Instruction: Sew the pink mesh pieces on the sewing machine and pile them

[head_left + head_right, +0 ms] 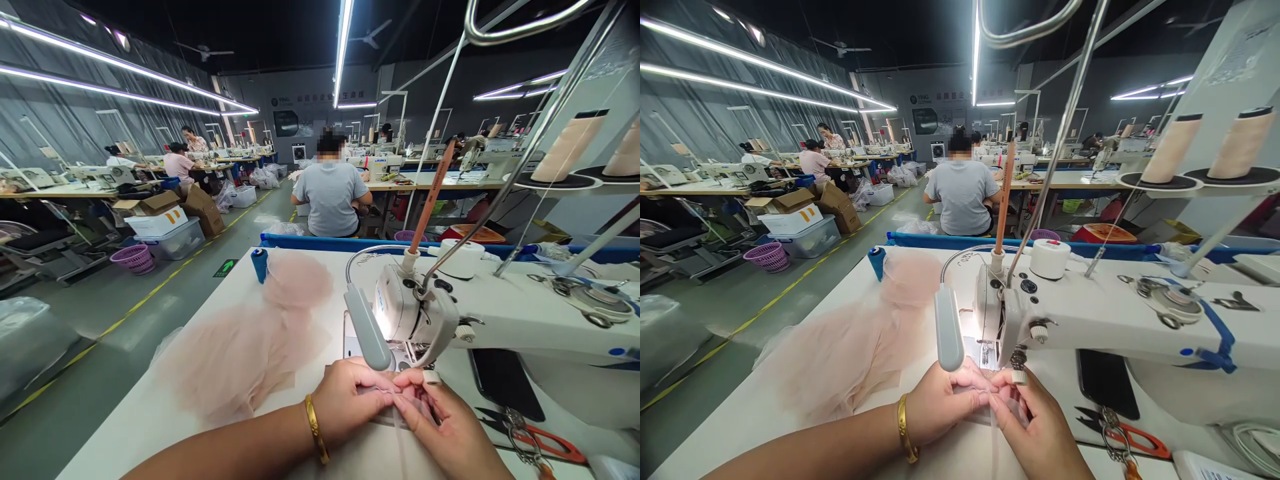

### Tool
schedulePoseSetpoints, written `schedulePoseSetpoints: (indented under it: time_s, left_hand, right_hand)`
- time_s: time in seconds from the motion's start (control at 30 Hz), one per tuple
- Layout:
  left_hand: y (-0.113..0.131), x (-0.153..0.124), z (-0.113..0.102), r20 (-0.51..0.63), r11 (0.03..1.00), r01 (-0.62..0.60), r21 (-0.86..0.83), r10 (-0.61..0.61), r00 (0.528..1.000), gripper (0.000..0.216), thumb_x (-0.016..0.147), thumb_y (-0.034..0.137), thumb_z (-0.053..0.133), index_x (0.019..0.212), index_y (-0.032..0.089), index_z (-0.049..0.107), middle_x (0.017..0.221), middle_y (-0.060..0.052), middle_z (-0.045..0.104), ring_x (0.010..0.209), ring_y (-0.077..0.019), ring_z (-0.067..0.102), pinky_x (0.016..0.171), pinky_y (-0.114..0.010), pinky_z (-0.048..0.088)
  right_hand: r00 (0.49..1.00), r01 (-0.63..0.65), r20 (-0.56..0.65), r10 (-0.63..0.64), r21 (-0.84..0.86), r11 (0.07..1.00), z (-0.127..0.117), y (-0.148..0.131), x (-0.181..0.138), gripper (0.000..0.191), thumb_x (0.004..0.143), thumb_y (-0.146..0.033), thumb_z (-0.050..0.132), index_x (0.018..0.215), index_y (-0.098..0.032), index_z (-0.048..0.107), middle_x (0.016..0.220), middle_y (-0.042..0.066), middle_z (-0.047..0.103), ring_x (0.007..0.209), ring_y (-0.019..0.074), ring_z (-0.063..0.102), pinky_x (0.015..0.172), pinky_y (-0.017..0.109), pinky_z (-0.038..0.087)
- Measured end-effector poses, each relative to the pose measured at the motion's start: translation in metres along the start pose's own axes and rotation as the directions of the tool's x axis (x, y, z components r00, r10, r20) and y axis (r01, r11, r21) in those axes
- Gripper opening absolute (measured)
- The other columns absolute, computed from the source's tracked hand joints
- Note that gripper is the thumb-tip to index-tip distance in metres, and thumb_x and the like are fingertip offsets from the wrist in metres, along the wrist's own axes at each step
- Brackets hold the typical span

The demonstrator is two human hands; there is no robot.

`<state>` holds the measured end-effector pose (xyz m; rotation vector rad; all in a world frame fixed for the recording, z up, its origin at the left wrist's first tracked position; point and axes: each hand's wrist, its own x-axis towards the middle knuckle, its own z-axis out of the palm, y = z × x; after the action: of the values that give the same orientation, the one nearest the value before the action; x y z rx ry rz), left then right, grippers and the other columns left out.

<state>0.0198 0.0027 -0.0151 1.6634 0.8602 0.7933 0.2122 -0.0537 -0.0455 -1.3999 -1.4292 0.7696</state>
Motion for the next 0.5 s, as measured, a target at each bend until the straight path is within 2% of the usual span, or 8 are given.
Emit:
schedulePoseSetpoints:
  time_s: [0.13, 0.33, 0.5]
  left_hand:
    - [0.0, -0.001, 0.0, 0.01, 1.0, 0.008, 0.005, -0.008, 1.0, 0.025, 0.086, 0.042, 0.075, 0.098, 0.026, 0.09, 0.097, -0.006, 0.079, 0.096, -0.025, 0.069, 0.092, -0.034, 0.052]
    - [0.001, -0.001, 0.001, 0.047, 1.0, 0.01, 0.019, -0.011, 0.999, 0.028, 0.09, 0.043, 0.07, 0.104, 0.028, 0.089, 0.095, -0.006, 0.079, 0.098, -0.0255, 0.068, 0.094, -0.036, 0.052]
    - [-0.008, -0.001, 0.002, 0.008, 0.999, -0.035, 0.014, 0.035, 0.999, 0.027, 0.087, 0.043, 0.075, 0.104, 0.028, 0.09, 0.096, -0.007, 0.08, 0.095, -0.0251, 0.069, 0.092, -0.035, 0.053]
  right_hand:
    - [0.999, 0.044, 0.004, -0.045, 0.014, 0.999, -0.002, 0.003, 0.001, 0.021, 0.093, -0.047, 0.069, 0.101, -0.029, 0.078, 0.1, 0.003, 0.077, 0.087, 0.0217, 0.072, 0.076, 0.028, 0.057]
    - [0.967, 0.207, 0.164, -0.195, -0.063, 0.976, -0.014, 0.012, 0.009, 0.014, 0.099, -0.041, 0.069, 0.099, -0.03, 0.078, 0.099, 0.002, 0.078, 0.09, 0.0203, 0.075, 0.073, 0.024, 0.058]
    - [0.97, 0.209, 0.138, -0.199, -0.062, 0.976, -0.013, 0.007, 0.008, 0.013, 0.098, -0.039, 0.067, 0.092, -0.03, 0.075, 0.091, 0.0, 0.074, 0.084, 0.019, 0.071, 0.075, 0.025, 0.056]
